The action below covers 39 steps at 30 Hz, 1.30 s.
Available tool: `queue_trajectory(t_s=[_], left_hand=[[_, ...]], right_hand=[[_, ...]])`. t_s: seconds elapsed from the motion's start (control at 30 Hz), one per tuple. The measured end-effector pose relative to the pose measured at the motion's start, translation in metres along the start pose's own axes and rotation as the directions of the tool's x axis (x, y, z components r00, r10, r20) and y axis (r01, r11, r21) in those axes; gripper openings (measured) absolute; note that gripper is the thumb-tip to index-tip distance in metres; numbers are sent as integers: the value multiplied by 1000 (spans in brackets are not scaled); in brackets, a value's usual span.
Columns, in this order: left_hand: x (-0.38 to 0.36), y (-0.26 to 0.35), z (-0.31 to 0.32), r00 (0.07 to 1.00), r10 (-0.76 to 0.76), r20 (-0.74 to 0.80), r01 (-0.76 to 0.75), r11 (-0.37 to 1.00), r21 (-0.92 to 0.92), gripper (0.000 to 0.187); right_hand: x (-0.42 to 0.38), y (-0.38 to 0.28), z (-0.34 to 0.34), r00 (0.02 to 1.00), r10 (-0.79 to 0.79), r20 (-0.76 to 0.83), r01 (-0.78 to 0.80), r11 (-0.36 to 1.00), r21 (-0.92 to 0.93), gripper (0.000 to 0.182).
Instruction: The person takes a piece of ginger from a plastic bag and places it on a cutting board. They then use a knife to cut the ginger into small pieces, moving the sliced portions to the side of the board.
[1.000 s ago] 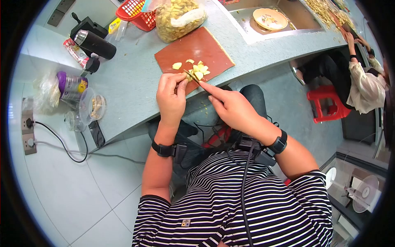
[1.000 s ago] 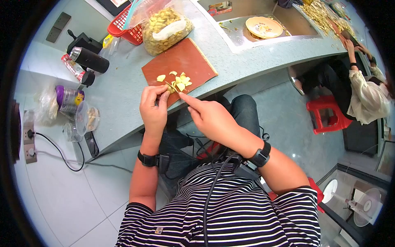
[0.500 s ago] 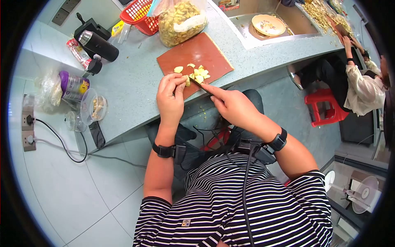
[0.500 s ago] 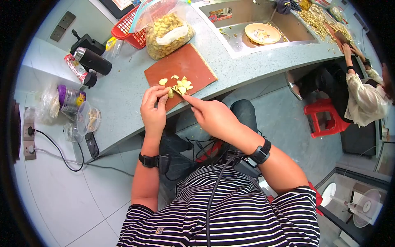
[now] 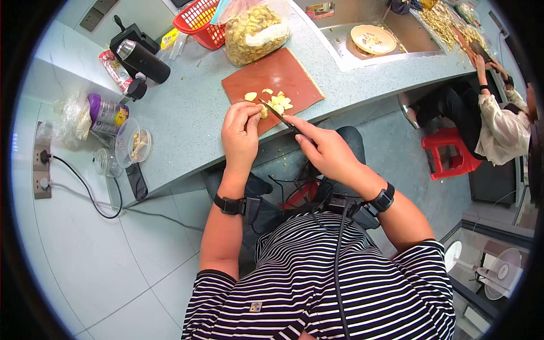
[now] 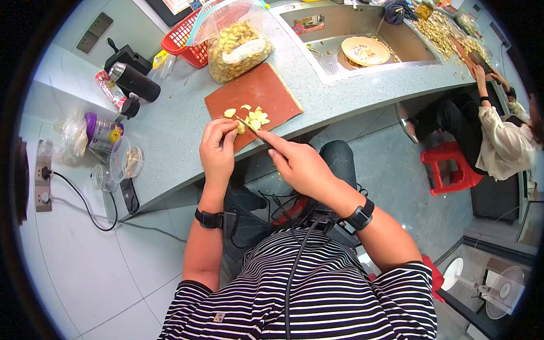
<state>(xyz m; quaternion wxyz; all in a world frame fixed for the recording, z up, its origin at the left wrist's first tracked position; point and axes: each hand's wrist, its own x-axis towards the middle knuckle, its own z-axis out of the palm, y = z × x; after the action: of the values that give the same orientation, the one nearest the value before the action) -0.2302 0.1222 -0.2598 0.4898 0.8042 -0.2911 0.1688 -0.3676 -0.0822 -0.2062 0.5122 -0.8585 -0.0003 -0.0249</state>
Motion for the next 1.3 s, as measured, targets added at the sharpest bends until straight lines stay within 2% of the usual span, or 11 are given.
queue_trajectory(t_s=[0.03, 0.23, 0.47, 0.53, 0.67, 0.83, 0.97, 1.03, 1.07, 1.27, 1.3], left_hand=[[-1, -1, 0, 1000, -4, -2, 4, 1000, -14, 10], [-1, -1, 0, 1000, -19, 0, 19, 999, -31, 10], [-1, 4, 0, 999, -40, 0, 40, 997, -59, 9], [-1, 1, 1, 999, -35, 0, 35, 998, -55, 10], [0, 0, -1, 1000, -20, 15, 21, 999, -37, 10], [1, 3, -3, 998, -49, 26, 50, 998, -46, 10], [1, 5, -3, 998, -52, 25, 53, 998, -44, 10], [1, 5, -3, 998, -56, 22, 57, 997, -47, 10], [1, 5, -3, 998, -60, 20, 61, 997, -50, 10], [1, 5, -3, 999, -27, 38, 29, 998, -46, 10], [2, 5, -3, 999, -22, 39, 23, 999, -46, 10]], right_hand=[[-1, 2, 1, 999, -52, -12, 52, 999, -6, 56], [-3, -1, 1, 1000, -15, 22, 16, 1000, -27, 58], [-1, 11, 5, 999, -51, 10, 51, 998, -45, 61], [1, 14, 7, 994, -110, -9, 109, 990, -85, 62], [10, 8, 8, 994, -110, 9, 111, 985, -131, 57], [26, 16, 14, 992, -124, -28, 123, 992, -29, 51], [22, 9, 5, 993, -119, -13, 119, 992, -36, 51], [16, -2, -5, 998, 7, 69, 0, 995, -103, 50], [14, -2, -5, 997, 9, 71, -2, 995, -104, 50], [22, 12, 9, 999, -15, 51, 21, 993, -115, 56], [29, 17, 15, 997, -72, 17, 73, 992, -99, 55]])
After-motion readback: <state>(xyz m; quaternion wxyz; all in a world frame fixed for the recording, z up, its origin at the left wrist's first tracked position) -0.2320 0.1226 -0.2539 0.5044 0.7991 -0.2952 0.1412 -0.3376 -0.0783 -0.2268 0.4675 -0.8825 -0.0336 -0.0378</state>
